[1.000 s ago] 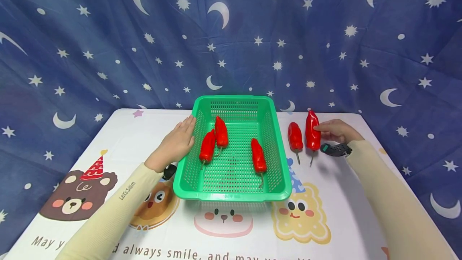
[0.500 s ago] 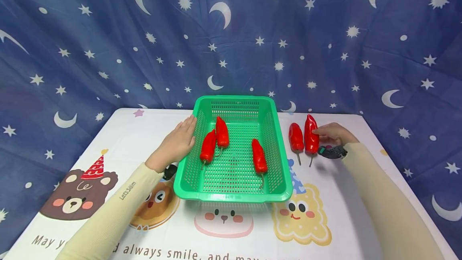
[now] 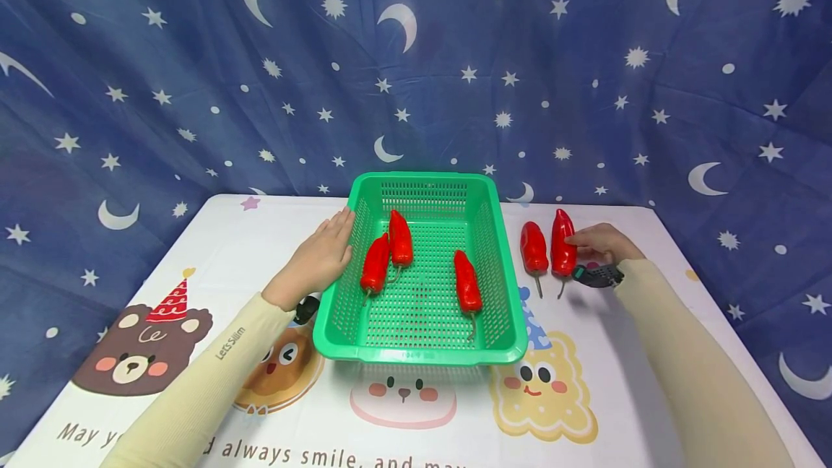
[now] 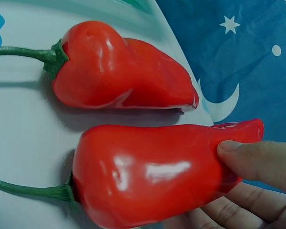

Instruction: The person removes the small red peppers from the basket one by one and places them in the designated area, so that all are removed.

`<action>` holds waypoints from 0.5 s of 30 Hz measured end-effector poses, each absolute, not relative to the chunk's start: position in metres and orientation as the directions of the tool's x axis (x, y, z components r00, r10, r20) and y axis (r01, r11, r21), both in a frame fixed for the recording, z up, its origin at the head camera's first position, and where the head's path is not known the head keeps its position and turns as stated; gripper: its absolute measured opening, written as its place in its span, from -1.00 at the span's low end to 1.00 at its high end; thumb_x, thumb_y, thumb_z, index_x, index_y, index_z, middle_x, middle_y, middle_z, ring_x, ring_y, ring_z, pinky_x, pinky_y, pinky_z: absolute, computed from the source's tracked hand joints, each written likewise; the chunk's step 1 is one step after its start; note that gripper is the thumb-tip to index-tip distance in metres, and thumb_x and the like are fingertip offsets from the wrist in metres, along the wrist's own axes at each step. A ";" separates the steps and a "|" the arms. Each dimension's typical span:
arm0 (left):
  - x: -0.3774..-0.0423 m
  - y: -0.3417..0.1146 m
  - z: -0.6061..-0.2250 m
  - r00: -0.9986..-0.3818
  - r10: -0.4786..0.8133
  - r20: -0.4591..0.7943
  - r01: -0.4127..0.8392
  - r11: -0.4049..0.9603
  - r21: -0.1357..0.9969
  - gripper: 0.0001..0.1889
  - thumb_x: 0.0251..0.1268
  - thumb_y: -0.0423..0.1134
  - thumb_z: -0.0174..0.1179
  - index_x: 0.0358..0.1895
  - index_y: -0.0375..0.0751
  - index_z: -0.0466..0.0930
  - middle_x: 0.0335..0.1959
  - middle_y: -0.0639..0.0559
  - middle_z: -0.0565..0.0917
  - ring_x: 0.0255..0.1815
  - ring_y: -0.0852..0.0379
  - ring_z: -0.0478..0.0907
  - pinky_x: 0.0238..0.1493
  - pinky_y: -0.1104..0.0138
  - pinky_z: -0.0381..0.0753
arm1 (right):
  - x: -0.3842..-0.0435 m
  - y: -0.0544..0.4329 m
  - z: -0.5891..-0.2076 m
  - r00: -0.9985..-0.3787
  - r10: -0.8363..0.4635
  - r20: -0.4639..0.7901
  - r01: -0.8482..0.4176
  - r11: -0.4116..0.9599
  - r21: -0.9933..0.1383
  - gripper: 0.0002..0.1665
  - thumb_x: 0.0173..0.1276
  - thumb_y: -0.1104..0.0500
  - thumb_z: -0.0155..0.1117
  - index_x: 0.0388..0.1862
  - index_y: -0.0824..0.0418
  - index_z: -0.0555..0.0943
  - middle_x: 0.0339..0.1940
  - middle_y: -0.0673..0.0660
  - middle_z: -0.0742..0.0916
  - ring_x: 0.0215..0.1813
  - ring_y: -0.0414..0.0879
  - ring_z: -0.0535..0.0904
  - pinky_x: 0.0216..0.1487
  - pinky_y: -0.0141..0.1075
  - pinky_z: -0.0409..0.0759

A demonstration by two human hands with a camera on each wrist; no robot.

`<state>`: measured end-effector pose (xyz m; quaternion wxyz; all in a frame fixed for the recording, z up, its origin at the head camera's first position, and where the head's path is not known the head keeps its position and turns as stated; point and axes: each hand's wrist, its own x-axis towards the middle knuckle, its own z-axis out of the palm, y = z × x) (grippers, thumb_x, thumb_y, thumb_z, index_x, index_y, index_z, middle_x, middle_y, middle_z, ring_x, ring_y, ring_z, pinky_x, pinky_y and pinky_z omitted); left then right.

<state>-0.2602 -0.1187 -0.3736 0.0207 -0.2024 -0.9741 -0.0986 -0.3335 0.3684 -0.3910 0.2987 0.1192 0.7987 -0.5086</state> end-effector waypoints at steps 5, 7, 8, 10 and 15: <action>-0.260 -0.118 -0.374 -0.917 0.390 0.079 0.398 0.898 0.189 -0.39 0.41 -0.23 -0.25 0.44 -0.46 -0.05 0.50 -0.29 -0.01 0.53 -0.13 -0.05 0.52 0.09 -0.04 | -0.333 0.371 -0.393 -0.806 -0.075 -0.587 0.484 0.487 -0.727 -0.23 0.43 0.13 0.02 0.36 0.66 0.03 -0.47 -0.14 0.60 -0.36 -0.29 0.60 -0.06 -0.35 0.66; -0.260 -0.118 -0.373 -0.918 0.389 0.075 0.396 0.898 0.190 -0.39 0.41 -0.23 -0.25 0.44 -0.46 -0.06 0.50 -0.28 -0.01 0.54 -0.13 -0.06 0.52 0.09 -0.04 | -0.334 0.371 -0.395 -0.810 -0.063 -0.583 0.477 0.509 -0.716 -0.21 0.43 0.12 0.03 0.36 0.66 0.02 -0.44 -0.13 0.60 -0.35 -0.29 0.60 -0.04 -0.33 0.65; -0.260 -0.118 -0.373 -0.919 0.389 0.073 0.395 0.899 0.189 -0.39 0.41 -0.23 -0.26 0.44 -0.46 -0.06 0.51 -0.28 -0.02 0.54 -0.13 -0.06 0.52 0.09 -0.04 | -0.334 0.372 -0.395 -0.811 -0.058 -0.583 0.474 0.519 -0.711 -0.20 0.43 0.11 0.03 0.36 0.66 0.02 -0.42 -0.11 0.60 -0.35 -0.28 0.60 -0.04 -0.32 0.65; -0.260 -0.118 -0.373 -0.920 0.387 0.066 0.393 0.900 0.187 -0.39 0.41 -0.23 -0.26 0.45 -0.45 -0.07 0.51 -0.28 -0.02 0.54 -0.12 -0.07 0.53 0.10 -0.05 | -0.334 0.372 -0.396 -0.813 -0.048 -0.581 0.469 0.537 -0.701 -0.18 0.43 0.09 0.03 0.36 0.66 0.01 -0.38 -0.09 0.60 -0.35 -0.27 0.59 -0.04 -0.31 0.66; -0.262 -0.118 -0.374 -0.921 0.385 0.058 0.389 0.903 0.185 -0.39 0.41 -0.23 -0.26 0.45 -0.45 -0.08 0.51 -0.28 -0.03 0.54 -0.12 -0.08 0.53 0.09 -0.05 | -0.334 0.369 -0.398 -0.820 -0.023 -0.572 0.459 0.571 -0.681 -0.20 0.42 0.09 0.03 0.34 0.66 0.04 -0.35 -0.05 0.62 -0.36 -0.28 0.59 -0.01 -0.27 0.65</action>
